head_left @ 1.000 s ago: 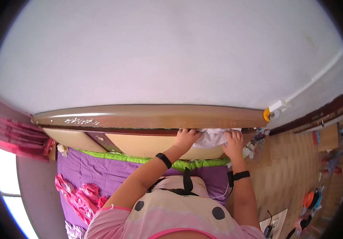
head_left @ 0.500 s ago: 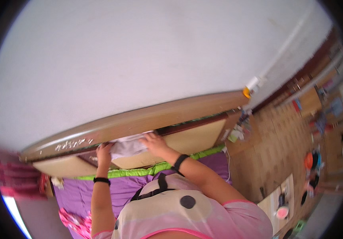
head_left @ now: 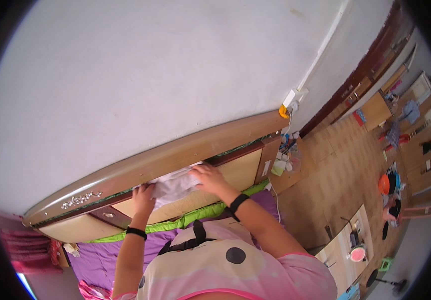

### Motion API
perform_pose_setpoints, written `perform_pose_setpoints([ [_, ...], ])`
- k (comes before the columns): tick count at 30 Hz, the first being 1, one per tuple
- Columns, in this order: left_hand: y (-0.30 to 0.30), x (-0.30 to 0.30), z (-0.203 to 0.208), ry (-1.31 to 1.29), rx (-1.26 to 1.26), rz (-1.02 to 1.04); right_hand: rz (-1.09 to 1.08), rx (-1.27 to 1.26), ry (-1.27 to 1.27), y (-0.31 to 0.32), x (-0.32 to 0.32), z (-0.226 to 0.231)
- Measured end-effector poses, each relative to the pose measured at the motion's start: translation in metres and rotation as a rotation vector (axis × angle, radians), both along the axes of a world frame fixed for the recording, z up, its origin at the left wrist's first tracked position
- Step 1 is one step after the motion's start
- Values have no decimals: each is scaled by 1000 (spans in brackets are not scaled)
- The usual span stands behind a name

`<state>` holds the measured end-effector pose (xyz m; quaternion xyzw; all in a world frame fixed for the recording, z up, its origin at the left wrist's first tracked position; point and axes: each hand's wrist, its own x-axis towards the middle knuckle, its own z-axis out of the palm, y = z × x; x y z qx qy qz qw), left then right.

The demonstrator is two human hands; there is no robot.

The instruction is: The person wipes the top ledge of a wooden bed headboard using a white cloth, moving across the surface from left to right.

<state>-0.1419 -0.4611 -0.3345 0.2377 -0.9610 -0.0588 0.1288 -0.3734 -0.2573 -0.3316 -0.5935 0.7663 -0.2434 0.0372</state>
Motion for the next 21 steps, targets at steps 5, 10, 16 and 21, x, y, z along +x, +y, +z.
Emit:
perform_pose_setpoints([
  [5, 62, -90, 1, 31, 114, -204, -157, 44, 102, 84, -90, 3],
  [10, 112, -157, 2, 55, 161, -367, -286, 139, 165, 134, -150, 1],
  [16, 124, -178, 0, 11, 137, -283, -363, 206, 91, 127, -139, 14],
  [21, 104, -141, -4, 54, 123, -167, -140, 166, 154, 81, -83, 9],
])
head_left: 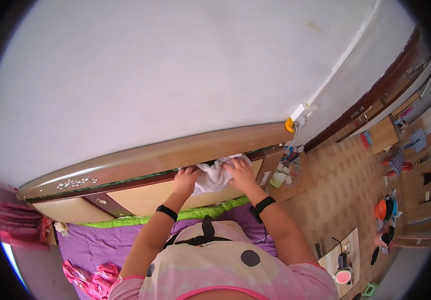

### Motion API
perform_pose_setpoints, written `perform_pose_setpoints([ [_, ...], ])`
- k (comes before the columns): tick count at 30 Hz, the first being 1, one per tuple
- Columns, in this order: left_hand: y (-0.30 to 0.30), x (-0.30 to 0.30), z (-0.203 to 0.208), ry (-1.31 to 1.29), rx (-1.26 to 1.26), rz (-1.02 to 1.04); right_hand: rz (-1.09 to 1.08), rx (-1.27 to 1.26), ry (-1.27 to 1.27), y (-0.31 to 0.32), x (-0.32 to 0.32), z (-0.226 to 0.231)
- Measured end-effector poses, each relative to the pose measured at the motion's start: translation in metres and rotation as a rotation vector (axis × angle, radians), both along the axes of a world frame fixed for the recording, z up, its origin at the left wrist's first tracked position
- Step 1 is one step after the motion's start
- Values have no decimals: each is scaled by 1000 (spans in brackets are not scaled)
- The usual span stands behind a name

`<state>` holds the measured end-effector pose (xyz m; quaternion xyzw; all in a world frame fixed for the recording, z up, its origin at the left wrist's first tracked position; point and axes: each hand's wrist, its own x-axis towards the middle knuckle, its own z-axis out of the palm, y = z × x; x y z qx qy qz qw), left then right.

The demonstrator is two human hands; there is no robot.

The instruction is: The person wipes the top ledge of a wooden bed headboard using a white cloth, moving across the surface from left to right.

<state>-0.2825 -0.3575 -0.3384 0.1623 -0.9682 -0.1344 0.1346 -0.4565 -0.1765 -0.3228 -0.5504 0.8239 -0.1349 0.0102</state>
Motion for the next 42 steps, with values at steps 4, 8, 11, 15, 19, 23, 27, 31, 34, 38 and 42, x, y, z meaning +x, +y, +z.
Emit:
perform_pose_setpoints([
  [4, -40, 62, -9, 17, -68, 141, 125, 5, 12, -48, 55, 5],
  [8, -82, 133, 2, -26, -122, 237, 286, 23, 6, -97, 106, 5],
  [11, -109, 180, 8, -93, -99, 352, 411, -45, 4, -138, 150, 6],
  [15, -125, 200, 16, -162, -111, 411, 438, -15, -58, -169, 183, 4],
  [19, -132, 203, 15, -185, -88, 426, 420, -31, 62, -176, 188, -2],
  [23, -137, 195, 9, -240, -142, 401, 237, -229, 261, -179, 186, -27],
  [27, -132, 173, 10, -339, -173, 410, 130, -336, 332, -161, 158, -20],
  [31, -97, 133, 7, -325, -185, 331, 25, -305, 279, -114, 111, -16],
  [34, -63, 94, 2, -305, -216, 253, -51, -310, 259, -72, 70, -14],
  [38, -17, 32, -4, -283, -276, 184, -161, -341, 311, -18, 13, -9],
  [42, 13, -11, -3, -243, -276, 184, -179, -307, 191, 16, -23, -5],
])
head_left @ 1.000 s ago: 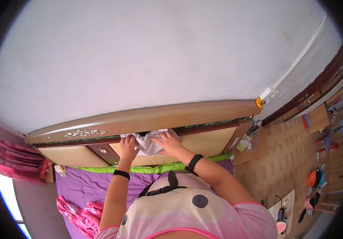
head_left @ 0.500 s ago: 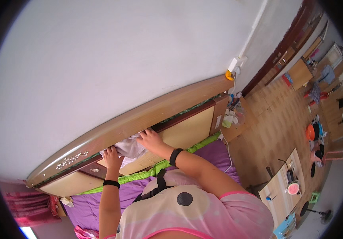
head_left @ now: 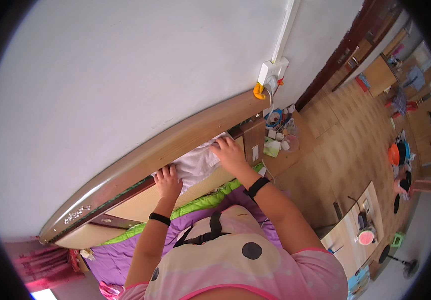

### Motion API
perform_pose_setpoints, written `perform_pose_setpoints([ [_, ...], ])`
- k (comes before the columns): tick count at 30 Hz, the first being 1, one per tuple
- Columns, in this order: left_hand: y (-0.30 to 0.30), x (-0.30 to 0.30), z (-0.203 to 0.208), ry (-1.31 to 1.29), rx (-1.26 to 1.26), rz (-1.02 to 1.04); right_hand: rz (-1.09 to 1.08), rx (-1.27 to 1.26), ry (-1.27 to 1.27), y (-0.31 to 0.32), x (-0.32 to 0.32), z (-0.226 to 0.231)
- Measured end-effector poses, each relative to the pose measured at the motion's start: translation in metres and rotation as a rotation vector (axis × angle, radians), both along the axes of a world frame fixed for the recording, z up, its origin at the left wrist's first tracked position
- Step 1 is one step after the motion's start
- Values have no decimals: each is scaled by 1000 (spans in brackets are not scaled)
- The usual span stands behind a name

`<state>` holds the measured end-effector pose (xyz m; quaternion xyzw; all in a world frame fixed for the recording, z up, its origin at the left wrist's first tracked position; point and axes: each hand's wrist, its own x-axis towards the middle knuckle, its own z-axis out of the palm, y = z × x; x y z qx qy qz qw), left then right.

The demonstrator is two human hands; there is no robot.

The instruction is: The person wipes the top ledge of a wooden bed headboard using a white cloth, moving across the surface from left to right.

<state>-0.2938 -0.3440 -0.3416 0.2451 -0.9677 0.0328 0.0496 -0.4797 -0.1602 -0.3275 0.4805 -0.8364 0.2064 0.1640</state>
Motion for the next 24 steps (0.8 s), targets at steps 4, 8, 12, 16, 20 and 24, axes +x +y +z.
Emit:
perform_pose_setpoints([
  [4, 8, -17, 1, 13, -4, 12, 123, 22, -38, 15, -17, -8],
  [8, 10, -13, 13, 39, 9, 31, 175, 68, -121, 12, -11, 1],
  [12, 11, -8, 30, -2, 126, 57, 144, 113, 52, -1, -13, -15],
  [16, 27, 17, 69, 71, 207, 45, 294, 75, 29, -6, -21, 1],
  [20, 17, 39, 113, 251, -73, 39, 367, 34, -188, -4, 5, 63],
  [24, 1, 12, 150, 417, -131, 14, 218, -214, 72, 1, 6, 107],
])
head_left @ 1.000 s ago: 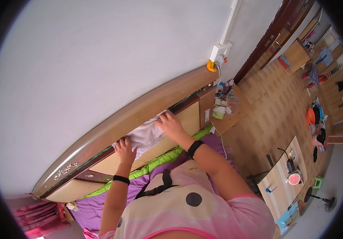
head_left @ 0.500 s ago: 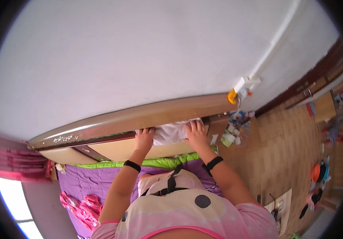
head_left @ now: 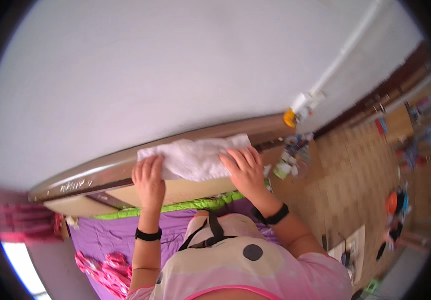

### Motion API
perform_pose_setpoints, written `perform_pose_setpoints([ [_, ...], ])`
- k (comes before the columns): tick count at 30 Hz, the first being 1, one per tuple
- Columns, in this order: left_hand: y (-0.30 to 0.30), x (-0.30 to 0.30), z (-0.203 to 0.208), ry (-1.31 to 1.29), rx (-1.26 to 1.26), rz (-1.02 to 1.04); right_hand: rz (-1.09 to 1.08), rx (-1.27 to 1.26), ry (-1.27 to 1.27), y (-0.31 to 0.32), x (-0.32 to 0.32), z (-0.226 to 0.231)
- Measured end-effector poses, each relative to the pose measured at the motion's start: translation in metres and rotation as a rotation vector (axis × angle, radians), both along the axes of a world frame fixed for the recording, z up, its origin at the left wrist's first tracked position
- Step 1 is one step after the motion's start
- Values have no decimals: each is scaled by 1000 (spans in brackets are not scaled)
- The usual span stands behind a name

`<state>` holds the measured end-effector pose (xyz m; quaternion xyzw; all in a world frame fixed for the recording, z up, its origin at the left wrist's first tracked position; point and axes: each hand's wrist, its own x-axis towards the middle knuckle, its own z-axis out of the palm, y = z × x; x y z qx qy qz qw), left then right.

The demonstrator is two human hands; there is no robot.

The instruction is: The person wipes the top ledge of a wooden bed headboard using a white cloth, moving across the surface from left to right.

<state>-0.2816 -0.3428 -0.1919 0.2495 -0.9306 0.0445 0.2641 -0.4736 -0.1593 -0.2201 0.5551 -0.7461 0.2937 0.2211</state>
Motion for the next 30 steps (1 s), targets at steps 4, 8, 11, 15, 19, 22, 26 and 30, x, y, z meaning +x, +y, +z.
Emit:
perform_pose_setpoints([
  [4, -23, -25, -15, -146, 154, -159, -243, 100, 14, -16, -10, -4],
  [8, -53, -19, -32, -183, 29, -234, -336, -21, -103, -52, 11, -34],
  [11, -74, -13, -26, -198, 67, -324, -348, -81, -93, -76, 30, -38],
  [15, -100, -5, -19, -271, 125, -430, -251, -168, -64, -101, 38, -45],
  [19, -111, 1, -29, -208, 126, -492, -171, -118, -213, -103, 35, -46],
  [22, -115, -3, -43, -132, 72, -507, -194, -116, -172, -103, 29, -50],
  [26, -113, -5, -47, -91, -30, -492, -256, -95, -192, -101, 29, -51],
  [30, -112, -6, -49, -85, -65, -495, -229, -15, -252, -95, 30, -46],
])
